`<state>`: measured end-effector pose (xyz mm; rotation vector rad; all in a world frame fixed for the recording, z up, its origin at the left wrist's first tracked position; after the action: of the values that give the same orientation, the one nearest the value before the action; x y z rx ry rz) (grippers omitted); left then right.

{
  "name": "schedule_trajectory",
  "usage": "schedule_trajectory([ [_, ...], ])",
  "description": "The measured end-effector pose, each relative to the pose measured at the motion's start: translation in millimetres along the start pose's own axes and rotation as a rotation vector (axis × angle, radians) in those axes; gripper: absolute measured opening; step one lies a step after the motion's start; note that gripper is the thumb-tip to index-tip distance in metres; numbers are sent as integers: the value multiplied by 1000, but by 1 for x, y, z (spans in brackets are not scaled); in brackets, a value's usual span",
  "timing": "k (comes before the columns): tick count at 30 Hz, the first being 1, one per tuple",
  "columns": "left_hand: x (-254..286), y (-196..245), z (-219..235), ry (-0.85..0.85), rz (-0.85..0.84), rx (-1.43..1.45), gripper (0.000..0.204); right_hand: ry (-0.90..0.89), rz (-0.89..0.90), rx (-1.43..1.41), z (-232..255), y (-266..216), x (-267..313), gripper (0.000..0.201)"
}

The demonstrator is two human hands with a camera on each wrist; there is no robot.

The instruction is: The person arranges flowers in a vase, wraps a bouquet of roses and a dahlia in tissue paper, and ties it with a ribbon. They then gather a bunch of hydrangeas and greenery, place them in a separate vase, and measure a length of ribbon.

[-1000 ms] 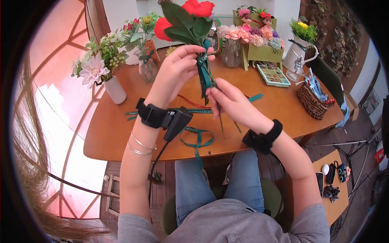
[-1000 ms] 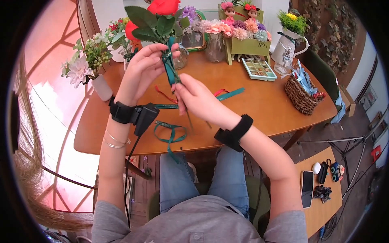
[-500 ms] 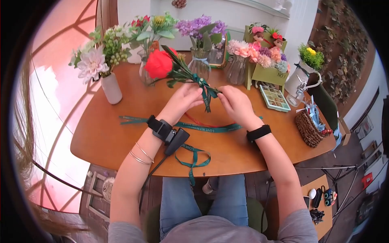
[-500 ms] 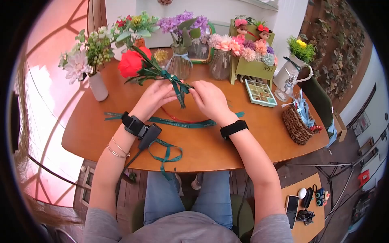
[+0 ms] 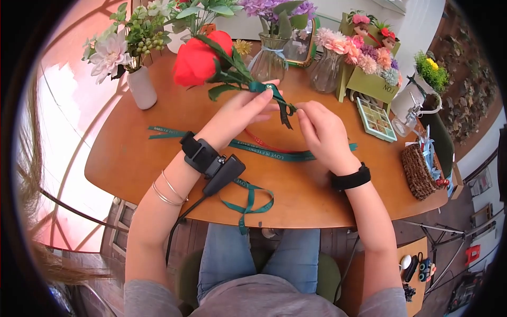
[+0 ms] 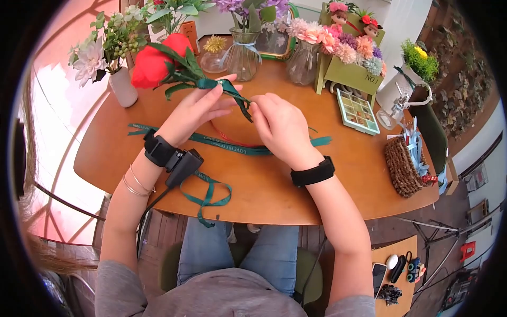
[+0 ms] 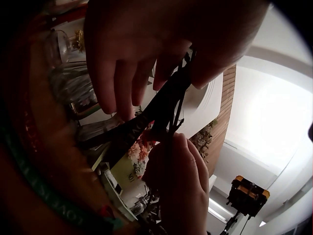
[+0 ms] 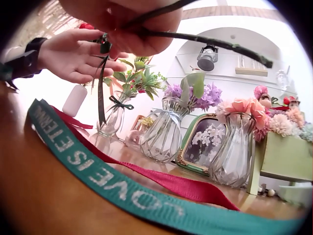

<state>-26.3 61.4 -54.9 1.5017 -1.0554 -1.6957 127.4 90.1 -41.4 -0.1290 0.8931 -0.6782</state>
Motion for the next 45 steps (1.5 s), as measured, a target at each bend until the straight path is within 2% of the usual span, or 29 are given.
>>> schedule_trajectory([
  [1, -1, -3, 2, 46, 6, -8, 49, 21, 42, -4, 1, -1, 0, 8],
  [4, -1, -8, 7, 74, 15, 14, 50, -61, -26, -13, 1, 0, 1, 8],
  [6, -1, -12, 12, 45, 66, -7, 50, -47, -43, -23, -2, 1, 1, 9],
  [9, 0, -23, 15, 132, 96, 75, 47, -12, -69, -6, 1, 1, 3, 10],
  [12, 1, -17, 12, 183, 85, 91, 43, 114, -9, -24, 4, 4, 4, 7],
  [18, 1, -9, 6, 124, 52, 86, 39, 148, -108, -114, 6, 15, 0, 10],
  [21, 1, -15, 12, 88, 60, 64, 38, 78, -90, -167, 1, 13, 2, 11],
  [23, 1, -14, 12, 74, 61, 54, 38, -94, -148, -245, -1, 9, 3, 11],
  [24, 1, -10, 8, 50, 29, 40, 37, -102, -139, -245, 0, 9, 3, 11],
  [26, 1, -3, 7, 47, -10, 15, 36, -225, -229, -398, -3, 11, 2, 12],
  [27, 1, -5, 7, 50, 6, 11, 35, -232, -211, -404, -3, 9, 1, 12],
  [29, 0, -4, 7, 52, -3, -6, 34, -366, -342, -429, -6, 12, 2, 15],
  [30, 0, -3, 8, 51, -12, -5, 34, -362, -337, -423, -6, 9, 2, 15],
  [32, -1, -4, 10, 89, -35, 18, 31, -276, -194, -269, -2, 0, 3, 16],
  [40, -1, 6, 15, 280, -150, 146, 23, -259, -248, -230, -1, 11, 2, 22],
  [42, 0, 5, 18, 302, -169, 165, 23, -297, -143, -252, -7, 7, 5, 21],
  [45, -2, 1, 19, 319, -154, 196, 28, -306, -145, -230, -6, 5, 4, 19],
])
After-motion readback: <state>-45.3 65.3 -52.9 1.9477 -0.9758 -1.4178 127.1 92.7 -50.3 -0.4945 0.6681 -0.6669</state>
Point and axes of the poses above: each hand's wrist, its own x-axis away from the middle knuckle, its own z-axis out of the back of the hand, y = z × x, the point moved 4 cm from there along -x, towards the middle knuckle, and after that the axes turned 13 degrees about -z, right-handed, at the moved point
